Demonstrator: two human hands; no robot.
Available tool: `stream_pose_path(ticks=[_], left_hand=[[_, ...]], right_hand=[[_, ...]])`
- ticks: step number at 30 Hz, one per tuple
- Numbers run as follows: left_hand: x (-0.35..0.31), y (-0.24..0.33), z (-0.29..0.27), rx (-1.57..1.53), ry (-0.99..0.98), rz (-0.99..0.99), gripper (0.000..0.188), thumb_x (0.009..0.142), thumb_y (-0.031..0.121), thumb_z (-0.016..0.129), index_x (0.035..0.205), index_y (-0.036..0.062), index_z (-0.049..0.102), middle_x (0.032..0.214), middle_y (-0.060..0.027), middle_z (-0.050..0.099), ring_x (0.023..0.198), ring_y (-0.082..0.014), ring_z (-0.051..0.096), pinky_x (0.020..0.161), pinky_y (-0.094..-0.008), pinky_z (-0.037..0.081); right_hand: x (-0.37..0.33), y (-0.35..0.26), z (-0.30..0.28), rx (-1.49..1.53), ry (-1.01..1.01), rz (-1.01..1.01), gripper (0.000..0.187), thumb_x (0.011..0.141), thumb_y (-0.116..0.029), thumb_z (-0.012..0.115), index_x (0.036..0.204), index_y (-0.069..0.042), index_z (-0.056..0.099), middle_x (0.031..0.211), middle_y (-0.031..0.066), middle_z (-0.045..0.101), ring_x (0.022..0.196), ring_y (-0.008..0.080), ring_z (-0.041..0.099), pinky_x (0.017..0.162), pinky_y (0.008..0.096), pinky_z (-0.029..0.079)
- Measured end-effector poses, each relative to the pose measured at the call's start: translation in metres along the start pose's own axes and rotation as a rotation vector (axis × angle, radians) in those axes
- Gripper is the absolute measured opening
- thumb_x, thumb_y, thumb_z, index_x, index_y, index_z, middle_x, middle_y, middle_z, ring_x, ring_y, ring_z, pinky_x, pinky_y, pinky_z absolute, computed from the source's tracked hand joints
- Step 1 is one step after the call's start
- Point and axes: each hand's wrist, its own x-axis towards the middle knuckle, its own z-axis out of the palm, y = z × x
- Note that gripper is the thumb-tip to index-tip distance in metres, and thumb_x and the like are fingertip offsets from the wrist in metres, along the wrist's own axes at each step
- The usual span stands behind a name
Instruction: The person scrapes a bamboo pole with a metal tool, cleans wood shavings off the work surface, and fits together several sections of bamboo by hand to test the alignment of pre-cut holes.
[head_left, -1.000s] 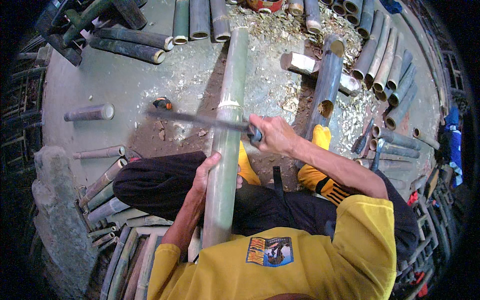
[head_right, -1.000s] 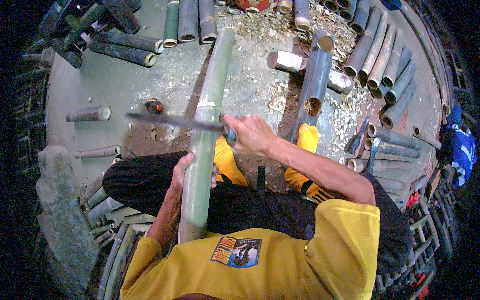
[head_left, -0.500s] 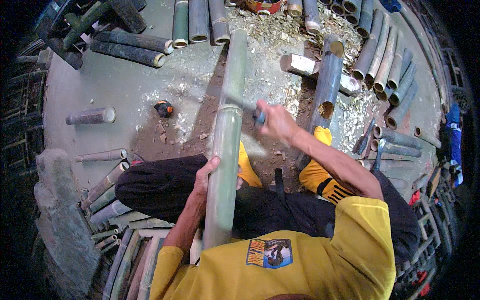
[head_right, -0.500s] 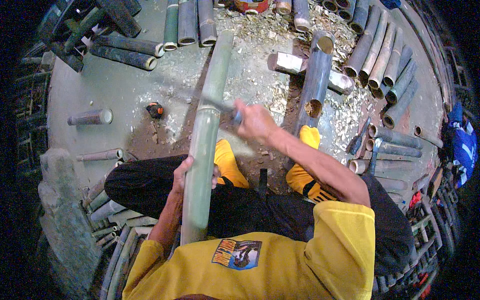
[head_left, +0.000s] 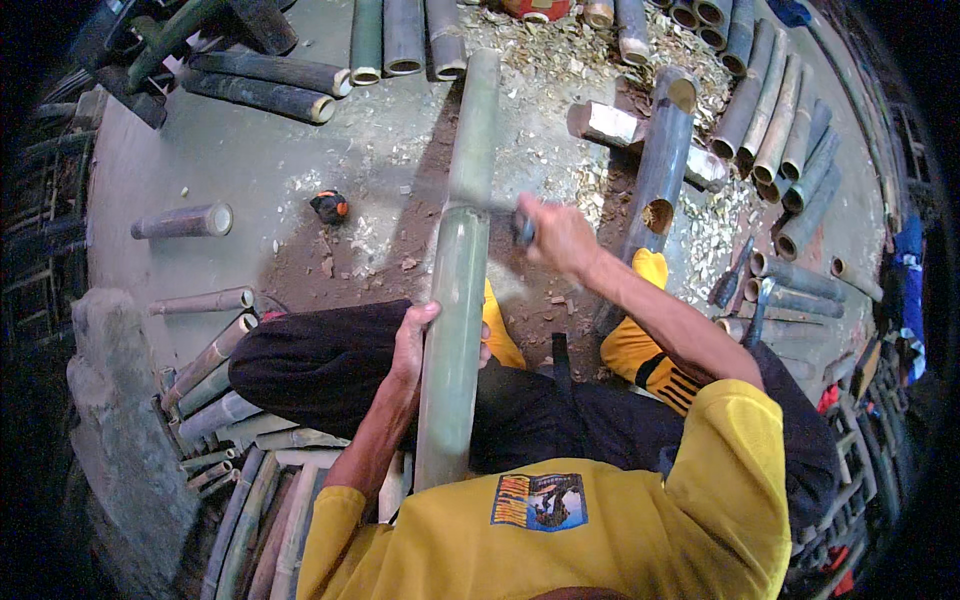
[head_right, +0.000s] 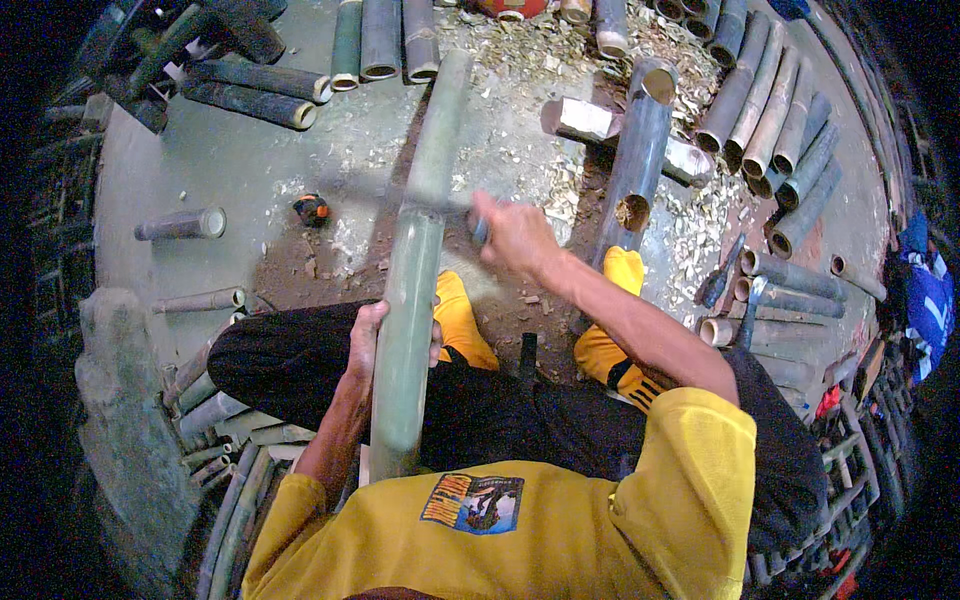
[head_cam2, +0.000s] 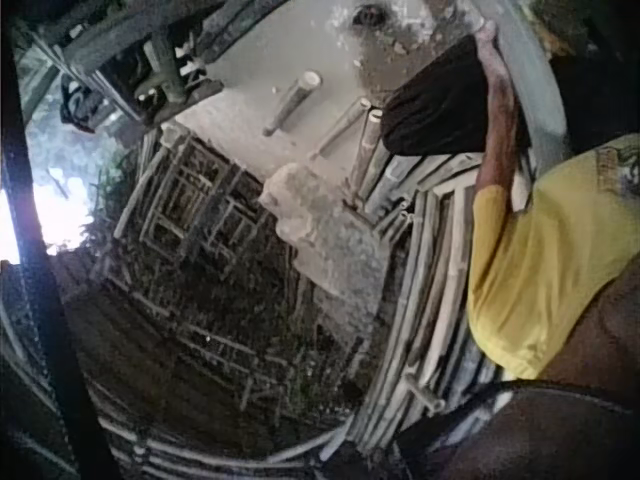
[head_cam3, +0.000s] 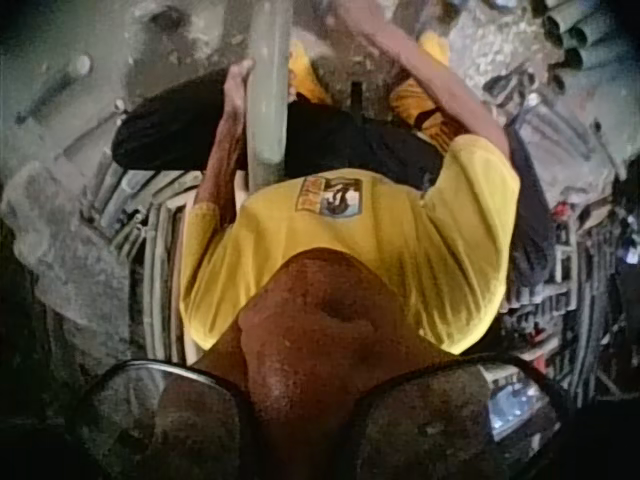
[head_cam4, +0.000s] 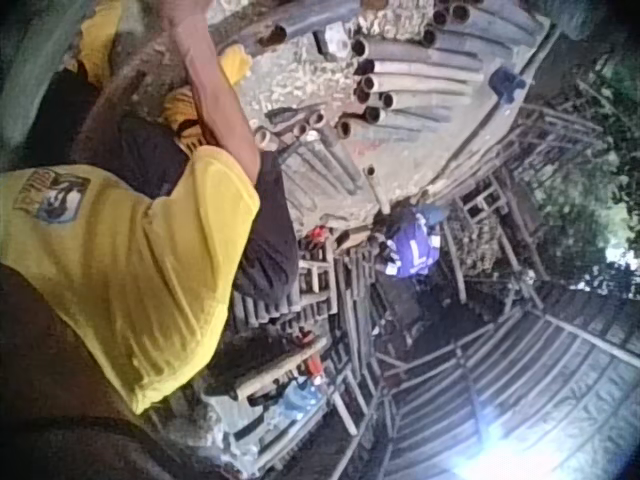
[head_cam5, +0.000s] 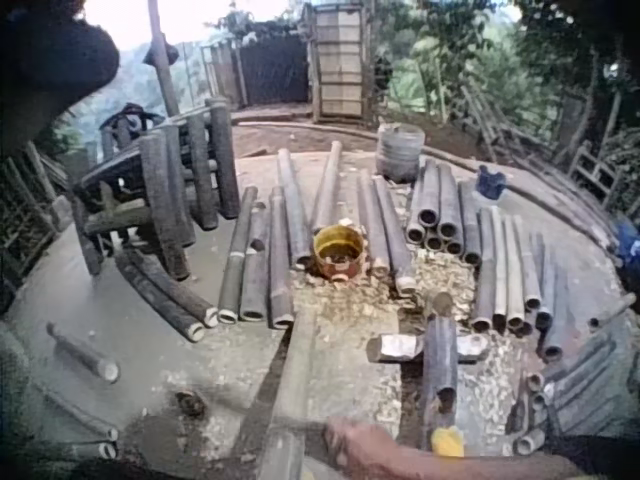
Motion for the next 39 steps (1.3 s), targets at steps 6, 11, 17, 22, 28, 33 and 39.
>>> stream_pose_path(ticks=[6, 11, 17, 22, 28, 33, 39], left_hand=[[-0.005, 0.0, -0.002, -0.061, -0.015, -0.016, 0.065, 0.079, 0.054, 0.038, 0.117, 0.001, 0.048, 0.077, -0.0172, 0.059, 0.062, -0.0259, 0.059, 0.055, -0.0346, 0.049], [0.002, 0.003, -0.006, -0.08, -0.129, -0.008, 0.063, 0.082, 0.053, 0.041, 0.116, 0.0009, 0.048, 0.082, -0.0182, 0.06, 0.064, -0.0276, 0.06, 0.059, -0.0388, 0.049], [-0.001, 0.003, 0.0, -0.052, -0.086, -0.011, 0.071, 0.081, 0.061, 0.036, 0.117, -0.0002, 0.047, 0.075, -0.0162, 0.058, 0.058, -0.0246, 0.059, 0.052, -0.0342, 0.049], [-0.001, 0.0, -0.009, -0.093, -0.113, 0.003, 0.076, 0.079, 0.062, 0.04, 0.118, -0.0025, 0.046, 0.077, -0.0172, 0.058, 0.059, -0.0248, 0.059, 0.053, -0.0348, 0.051], [0.002, 0.003, -0.015, -0.157, -0.239, -0.012, 0.069, 0.081, 0.056, 0.037, 0.118, -0.001, 0.047, 0.081, -0.0175, 0.059, 0.065, -0.0271, 0.059, 0.058, -0.0365, 0.049], [-0.001, -0.001, -0.008, -0.169, -0.202, -0.016, 0.067, 0.078, 0.052, 0.047, 0.118, -0.0026, 0.046, 0.082, -0.0172, 0.059, 0.064, -0.0272, 0.059, 0.06, -0.037, 0.05], [-0.004, -0.005, 0.012, 0.109, -0.114, 0.013, 0.057, 0.07, 0.027, 0.062, 0.117, -0.0024, 0.048, 0.094, -0.0192, 0.061, 0.082, -0.0304, 0.063, 0.075, -0.0433, 0.052]], right_hand=[[-0.019, -0.046, -0.028, 0.171, -0.146, -0.193, 0.034, 0.06, -0.006, 0.065, 0.089, -0.008, 0.047, 0.07, 0.0168, 0.06, 0.067, 0.0334, 0.062, 0.06, 0.0436, 0.05], [0.018, -0.001, -0.007, 0.167, -0.076, 0.229, 0.033, 0.06, -0.006, 0.066, 0.088, -0.009, 0.047, 0.07, 0.0143, 0.059, 0.065, 0.0347, 0.062, 0.059, 0.0436, 0.05], [0.005, -0.007, 0.0, 0.134, 0.045, -0.122, 0.028, 0.066, -0.01, 0.063, 0.087, -0.005, 0.047, 0.06, 0.0169, 0.056, 0.057, 0.0368, 0.059, 0.054, 0.0431, 0.049], [-0.003, -0.029, -0.008, 0.229, -0.001, -0.099, 0.027, 0.066, -0.011, 0.064, 0.084, -0.005, 0.046, 0.059, 0.0186, 0.056, 0.056, 0.0373, 0.059, 0.052, 0.0437, 0.048], [0.017, 0.003, 0.011, 0.254, 0.049, 0.124, 0.033, 0.066, -0.012, 0.063, 0.096, -0.008, 0.048, 0.069, 0.0212, 0.059, 0.066, 0.0402, 0.06, 0.059, 0.0476, 0.049], [-0.004, -0.024, -0.006, 0.14, 0.0, -0.093, 0.031, 0.066, -0.007, 0.062, 0.091, -0.007, 0.044, 0.064, 0.0171, 0.056, 0.06, 0.0363, 0.061, 0.054, 0.0445, 0.049], [0.001, 0.022, -0.125, -0.123, 0.115, 0.036, 0.04, 0.065, -0.009, 0.068, 0.1, -0.007, 0.049, 0.078, 0.0186, 0.061, 0.074, 0.0369, 0.062, 0.063, 0.0429, 0.05]])
